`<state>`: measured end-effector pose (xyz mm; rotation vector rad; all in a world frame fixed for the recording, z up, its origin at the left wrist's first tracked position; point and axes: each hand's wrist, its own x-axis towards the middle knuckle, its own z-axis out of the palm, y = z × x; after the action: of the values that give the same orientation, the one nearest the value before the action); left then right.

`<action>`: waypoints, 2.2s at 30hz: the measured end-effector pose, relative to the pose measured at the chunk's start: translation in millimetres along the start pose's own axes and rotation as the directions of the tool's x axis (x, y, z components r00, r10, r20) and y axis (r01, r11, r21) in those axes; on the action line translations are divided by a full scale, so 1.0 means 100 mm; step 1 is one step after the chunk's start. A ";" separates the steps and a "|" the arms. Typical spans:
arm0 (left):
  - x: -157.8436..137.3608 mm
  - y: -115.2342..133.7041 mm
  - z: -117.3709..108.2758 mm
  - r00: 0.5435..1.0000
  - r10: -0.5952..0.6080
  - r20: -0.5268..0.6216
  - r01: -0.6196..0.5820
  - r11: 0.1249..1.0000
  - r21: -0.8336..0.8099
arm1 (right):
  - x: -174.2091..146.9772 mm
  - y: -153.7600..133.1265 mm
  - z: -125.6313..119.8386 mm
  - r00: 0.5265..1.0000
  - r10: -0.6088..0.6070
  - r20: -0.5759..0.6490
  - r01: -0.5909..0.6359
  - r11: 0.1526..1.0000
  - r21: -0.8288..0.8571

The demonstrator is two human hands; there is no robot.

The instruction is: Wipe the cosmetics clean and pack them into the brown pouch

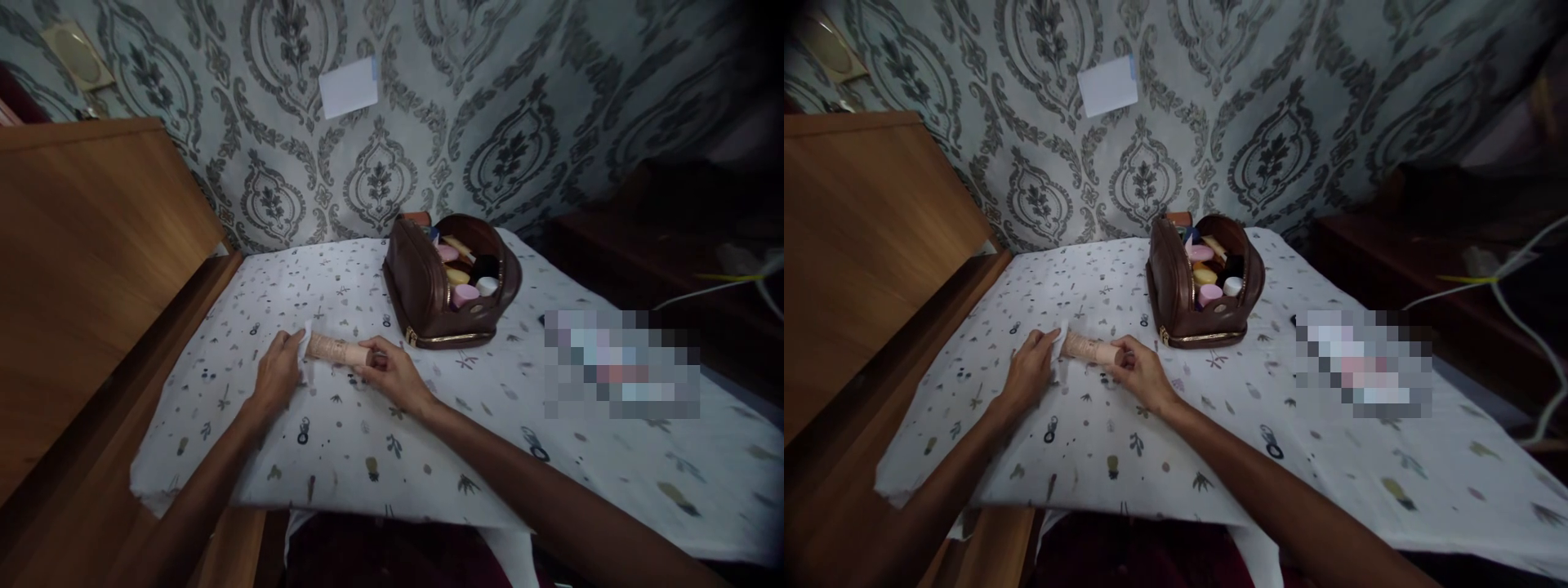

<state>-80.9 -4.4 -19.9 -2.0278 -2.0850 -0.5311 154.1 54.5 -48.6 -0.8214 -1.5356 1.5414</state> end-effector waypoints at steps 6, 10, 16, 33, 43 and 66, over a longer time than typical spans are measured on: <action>-0.10 0.43 -0.03 0.954 0.297 -0.027 -0.297 0.955 0.021 | 0.02 -0.01 0.02 0.997 -0.064 -0.039 0.064 0.998 -0.002; -0.14 0.70 -0.07 0.915 0.404 0.005 -0.401 0.907 0.127 | 0.02 -0.01 0.04 0.992 -0.097 -0.079 0.092 0.994 -0.062; -0.02 0.52 -0.20 0.976 0.151 0.158 -0.184 0.957 0.224 | 0.00 0.01 0.05 0.993 -0.065 -0.100 0.053 0.992 -0.110; -0.04 0.51 -0.35 0.983 0.060 0.173 -0.099 0.969 0.226 | -0.04 0.00 0.05 0.971 -0.235 -0.053 0.216 0.946 -0.241; -0.27 0.72 -0.45 0.964 0.075 0.257 -0.149 0.948 0.280 | -0.14 -0.02 0.06 0.917 -0.365 0.162 0.397 0.790 -0.467; -0.43 0.86 -0.28 0.934 0.229 0.275 -0.275 0.951 0.144 | -0.07 0.01 0.05 0.930 -0.268 0.251 0.363 0.560 -0.745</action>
<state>3.9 -54.7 0.0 -2.3075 -1.8722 -0.0359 152.5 46.2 -49.4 -0.8460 -2.3476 0.5885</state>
